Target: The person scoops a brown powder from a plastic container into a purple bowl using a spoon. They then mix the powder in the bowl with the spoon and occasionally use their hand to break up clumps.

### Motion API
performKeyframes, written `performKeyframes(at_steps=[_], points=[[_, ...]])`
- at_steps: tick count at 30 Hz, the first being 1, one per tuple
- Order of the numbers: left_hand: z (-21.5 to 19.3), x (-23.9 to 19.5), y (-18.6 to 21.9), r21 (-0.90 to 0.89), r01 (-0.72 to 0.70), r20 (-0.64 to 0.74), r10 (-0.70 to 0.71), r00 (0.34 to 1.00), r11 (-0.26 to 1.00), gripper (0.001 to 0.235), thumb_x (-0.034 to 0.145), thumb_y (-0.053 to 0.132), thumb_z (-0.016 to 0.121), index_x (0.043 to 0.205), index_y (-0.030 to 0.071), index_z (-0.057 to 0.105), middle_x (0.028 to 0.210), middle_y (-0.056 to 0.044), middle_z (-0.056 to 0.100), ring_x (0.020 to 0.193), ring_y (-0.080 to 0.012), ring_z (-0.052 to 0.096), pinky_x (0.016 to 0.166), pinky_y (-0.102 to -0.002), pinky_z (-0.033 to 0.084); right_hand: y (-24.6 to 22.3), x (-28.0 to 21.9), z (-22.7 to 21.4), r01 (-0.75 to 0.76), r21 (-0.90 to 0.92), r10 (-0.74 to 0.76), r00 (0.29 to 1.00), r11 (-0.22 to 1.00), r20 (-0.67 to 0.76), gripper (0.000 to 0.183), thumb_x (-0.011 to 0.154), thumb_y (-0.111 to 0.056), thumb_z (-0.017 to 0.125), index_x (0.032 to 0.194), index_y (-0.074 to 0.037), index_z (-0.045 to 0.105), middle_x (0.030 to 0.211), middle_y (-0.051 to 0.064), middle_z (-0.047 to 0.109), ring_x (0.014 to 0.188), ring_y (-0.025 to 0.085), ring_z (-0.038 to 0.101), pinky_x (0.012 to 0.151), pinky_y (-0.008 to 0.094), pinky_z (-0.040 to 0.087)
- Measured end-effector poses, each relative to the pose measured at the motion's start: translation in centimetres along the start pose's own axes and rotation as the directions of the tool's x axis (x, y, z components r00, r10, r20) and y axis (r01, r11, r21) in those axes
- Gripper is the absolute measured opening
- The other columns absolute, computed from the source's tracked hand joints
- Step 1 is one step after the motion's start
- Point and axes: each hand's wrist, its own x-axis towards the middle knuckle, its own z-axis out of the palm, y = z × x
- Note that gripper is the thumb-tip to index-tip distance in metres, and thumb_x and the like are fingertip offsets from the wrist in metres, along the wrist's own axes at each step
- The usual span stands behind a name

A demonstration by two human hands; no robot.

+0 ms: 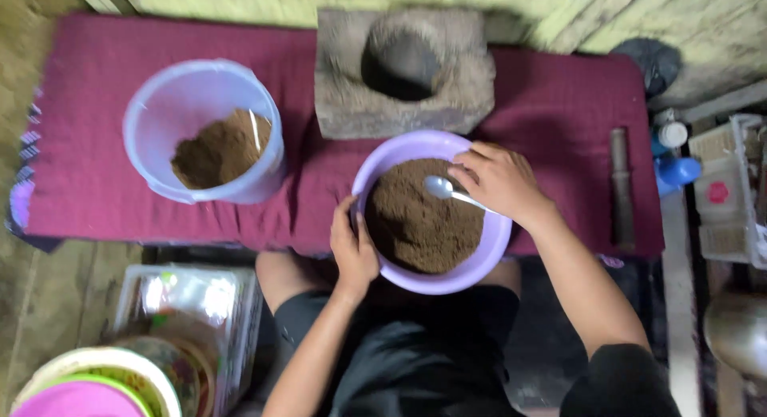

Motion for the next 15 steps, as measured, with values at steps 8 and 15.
performKeyframes(at_steps=[8,15], points=[[0.3,-0.1,-0.5,-0.019,-0.043,-0.011,0.043,0.999,0.999,0.028,0.105,0.001,0.045,0.129,0.004,0.058,0.121,-0.016,0.065,0.119,-0.0415,0.062,0.103,-0.053,0.046,2.9,-6.8,4.7,0.052,-0.326,0.003,0.987,0.944,0.164,0.019,0.095,-0.031,0.067,0.104,-0.018,0.076,0.092,0.003,0.069,0.100,0.022,0.068,0.070,0.033,0.060],[0.3,-0.1,-0.3,-0.021,-0.057,0.000,0.057,0.998,0.998,0.030,0.104,-0.004,0.045,0.131,0.003,0.057,0.121,-0.017,0.063,0.122,-0.0416,0.060,0.105,-0.053,0.045,2.3,-6.2,5.6,0.041,-0.307,0.033,0.972,0.951,0.234,0.020,0.096,-0.029,0.064,0.103,-0.016,0.078,0.087,0.003,0.070,0.099,0.022,0.065,0.064,0.030,0.057]])
